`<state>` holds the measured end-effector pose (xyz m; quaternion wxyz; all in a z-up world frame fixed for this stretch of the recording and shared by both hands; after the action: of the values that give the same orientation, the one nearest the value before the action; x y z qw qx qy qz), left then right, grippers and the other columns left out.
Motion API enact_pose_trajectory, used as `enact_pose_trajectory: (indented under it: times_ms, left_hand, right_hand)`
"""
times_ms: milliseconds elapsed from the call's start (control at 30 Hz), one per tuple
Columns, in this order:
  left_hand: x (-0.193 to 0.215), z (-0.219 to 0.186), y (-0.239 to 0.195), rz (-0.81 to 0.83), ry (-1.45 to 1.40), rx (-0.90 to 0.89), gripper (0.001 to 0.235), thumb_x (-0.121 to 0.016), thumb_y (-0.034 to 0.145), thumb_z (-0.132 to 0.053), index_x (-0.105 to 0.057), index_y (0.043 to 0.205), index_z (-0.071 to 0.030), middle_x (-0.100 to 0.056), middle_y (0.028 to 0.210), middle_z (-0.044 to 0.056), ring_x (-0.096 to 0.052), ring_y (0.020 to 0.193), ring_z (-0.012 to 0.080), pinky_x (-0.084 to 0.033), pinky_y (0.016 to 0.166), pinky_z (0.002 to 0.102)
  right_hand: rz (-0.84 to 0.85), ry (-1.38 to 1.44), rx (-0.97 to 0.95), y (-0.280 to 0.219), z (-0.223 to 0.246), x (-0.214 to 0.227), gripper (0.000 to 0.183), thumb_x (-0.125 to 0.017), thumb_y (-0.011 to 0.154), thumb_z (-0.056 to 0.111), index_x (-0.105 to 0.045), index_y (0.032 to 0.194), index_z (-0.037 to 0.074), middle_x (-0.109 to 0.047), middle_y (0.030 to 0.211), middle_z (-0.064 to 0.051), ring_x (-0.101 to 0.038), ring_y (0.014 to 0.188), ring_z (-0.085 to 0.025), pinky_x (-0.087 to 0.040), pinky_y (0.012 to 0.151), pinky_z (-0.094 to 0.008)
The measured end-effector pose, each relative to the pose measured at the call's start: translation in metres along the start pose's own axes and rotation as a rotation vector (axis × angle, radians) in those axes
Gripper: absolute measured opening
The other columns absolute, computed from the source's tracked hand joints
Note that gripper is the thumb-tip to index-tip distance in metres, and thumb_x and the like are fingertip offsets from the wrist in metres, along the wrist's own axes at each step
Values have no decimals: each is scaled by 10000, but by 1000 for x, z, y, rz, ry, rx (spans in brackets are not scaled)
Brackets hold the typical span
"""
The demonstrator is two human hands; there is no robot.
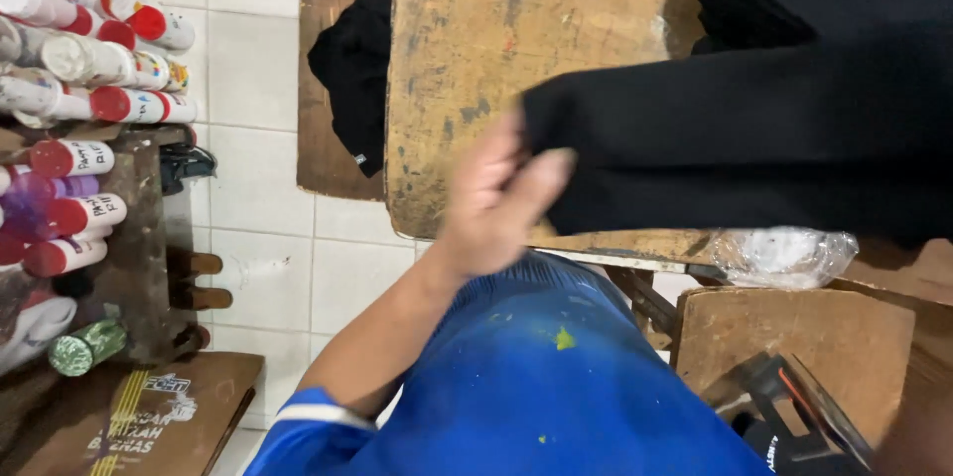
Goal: Applying a heat-transfer label to a black garment using a hand iron on a wooden workbench.
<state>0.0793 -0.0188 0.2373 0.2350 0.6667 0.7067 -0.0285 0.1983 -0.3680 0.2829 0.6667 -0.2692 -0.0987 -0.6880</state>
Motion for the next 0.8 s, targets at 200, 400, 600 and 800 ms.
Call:
enact_pose_trajectory:
  times_ms: [200,400,600,800]
  left_hand:
    - [120,138,-77,-399,161,377,527,-605,1006,-137,-423,1484,-9,-545,1469,144,-531,1354,189,-429,1167,323]
    - [156,211,-120,-557,309,813,432,-648,951,-232,-608,1359,-98,-476,1092,-1,-474,1004,104,-408,902,246]
    - [131,164,-93,-407,336,603,606,-550,998,-119,-317,1557,-91,-322,1634,150,-403,1472,286,-346,1204,393]
    - [148,224,-146,-683,183,877,471,-716,882,-178,-555,1293,-13,-699,1189,160,-675,1076,182,-549,918,291]
  right_hand:
    - [97,-44,-74,45,-132,-88,598,-784,1040,165,-297,705,257,-288,702,110,-296,649,-22,-253,560,-264]
    - [363,55,-173,34,-141,-168,290,-728,964,195,-442,1009,180,-229,709,106,-241,620,-6,-249,543,-186]
    - [424,-148,-5,28,-103,-162,344,-656,1000,139,-461,1270,53,-468,1128,-49,-438,1037,-141,-412,896,-301]
    - [356,-176,-74,26,-154,-171,335,-654,991,153,-564,1267,-14,-615,1207,-94,-577,1134,-199,-456,974,-337]
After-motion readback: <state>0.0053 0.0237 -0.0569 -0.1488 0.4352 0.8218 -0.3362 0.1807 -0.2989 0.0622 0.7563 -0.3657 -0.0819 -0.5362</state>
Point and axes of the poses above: each hand's wrist, its own y-axis towards the middle knuckle, its own x-axis out of the back of the hand, z = x × y, the point moved 7 cm from there along y, towards the middle knuckle
